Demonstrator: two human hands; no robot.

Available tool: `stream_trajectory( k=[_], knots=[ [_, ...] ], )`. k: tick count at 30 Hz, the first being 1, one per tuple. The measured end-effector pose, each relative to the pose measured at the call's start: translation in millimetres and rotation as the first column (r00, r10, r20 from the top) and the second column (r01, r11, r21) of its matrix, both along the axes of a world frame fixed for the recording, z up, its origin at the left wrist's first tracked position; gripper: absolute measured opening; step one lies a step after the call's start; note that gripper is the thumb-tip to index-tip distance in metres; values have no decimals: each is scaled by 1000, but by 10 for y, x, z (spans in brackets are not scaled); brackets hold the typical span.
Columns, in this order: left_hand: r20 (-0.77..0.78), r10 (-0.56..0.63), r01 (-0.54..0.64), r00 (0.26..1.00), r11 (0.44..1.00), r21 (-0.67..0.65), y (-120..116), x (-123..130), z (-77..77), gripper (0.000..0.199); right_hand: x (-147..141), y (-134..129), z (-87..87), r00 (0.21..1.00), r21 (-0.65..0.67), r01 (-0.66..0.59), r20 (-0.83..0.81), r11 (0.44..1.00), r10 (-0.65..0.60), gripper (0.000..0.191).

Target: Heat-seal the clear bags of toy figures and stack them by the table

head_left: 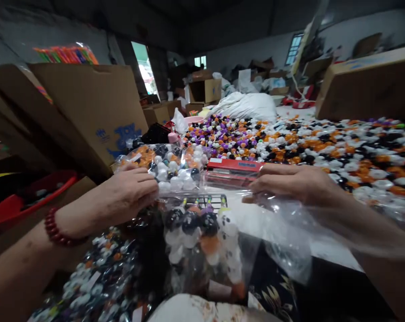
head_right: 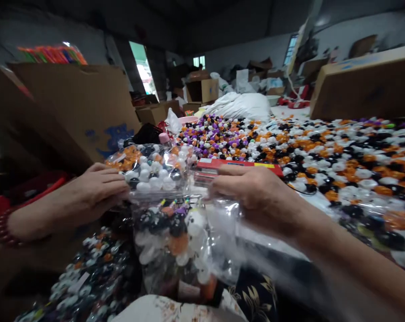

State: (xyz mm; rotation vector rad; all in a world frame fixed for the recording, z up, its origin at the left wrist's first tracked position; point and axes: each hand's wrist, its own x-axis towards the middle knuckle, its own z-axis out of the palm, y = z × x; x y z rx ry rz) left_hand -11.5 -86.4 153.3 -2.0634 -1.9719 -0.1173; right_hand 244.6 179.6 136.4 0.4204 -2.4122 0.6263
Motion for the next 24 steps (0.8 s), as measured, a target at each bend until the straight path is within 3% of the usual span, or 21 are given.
stream_trajectory(
  k=[2, 4, 5, 7, 9, 11, 12, 13, 15, 17, 19, 20, 22, 24],
  knots=[
    [-18, -48, 50, 999, 986, 162, 90, 91, -72, 27, 145, 216, -67, 996, 123, 80, -57, 989, -73, 9],
    [77, -44, 15, 996, 941, 338, 204, 231, -178, 24, 273, 410, -144, 983, 223, 173, -107, 959, -152, 5],
    [171, -24, -52, 985, 902, 429, 281, 312, -245, 22, 328, 491, -184, 975, 225, 213, -106, 951, -193, 7],
    [429, -2, -260, 903, 793, 552, 482, 480, -413, 22, 419, 616, -275, 964, 105, 266, -37, 958, -264, 15],
    [678, -96, -446, 729, 685, 577, 732, 642, -635, 20, 473, 690, -377, 943, -101, 332, 18, 938, -331, 17],
    [833, -291, -564, 471, 626, 538, 973, 790, -898, 20, 484, 723, -481, 920, -276, 382, 27, 882, -391, 15],
    [851, -393, -591, 347, 613, 524, 1067, 859, -1035, 29, 475, 729, -527, 908, -343, 398, 13, 851, -419, 16],
    [846, -473, -597, 246, 614, 517, 1134, 926, -1169, 42, 457, 729, -567, 894, -397, 412, 2, 821, -448, 19],
    [840, -525, -565, 141, 653, 504, 1176, 1053, -1405, 61, 404, 714, -623, 868, -489, 421, -29, 764, -496, 28],
    [898, -414, -479, 148, 764, 432, 1127, 1168, -1564, 73, 339, 685, -645, 847, -544, 415, -62, 729, -529, 35],
    [950, -210, -419, 231, 860, 292, 1064, 1256, -1627, 82, 282, 653, -642, 837, -561, 399, -101, 725, -538, 39],
    [951, -136, -409, 279, 879, 246, 1052, 1287, -1626, 80, 262, 641, -636, 833, -571, 394, -108, 720, -542, 39],
    [943, -93, -441, 319, 866, 234, 1087, 1322, -1584, 56, 248, 632, -629, 820, -620, 393, -99, 679, -564, 35],
    [964, -134, -521, 231, 819, 239, 1181, 1331, -1522, 36, 269, 653, -653, 813, -683, 396, -50, 614, -580, 43]
  ],
)
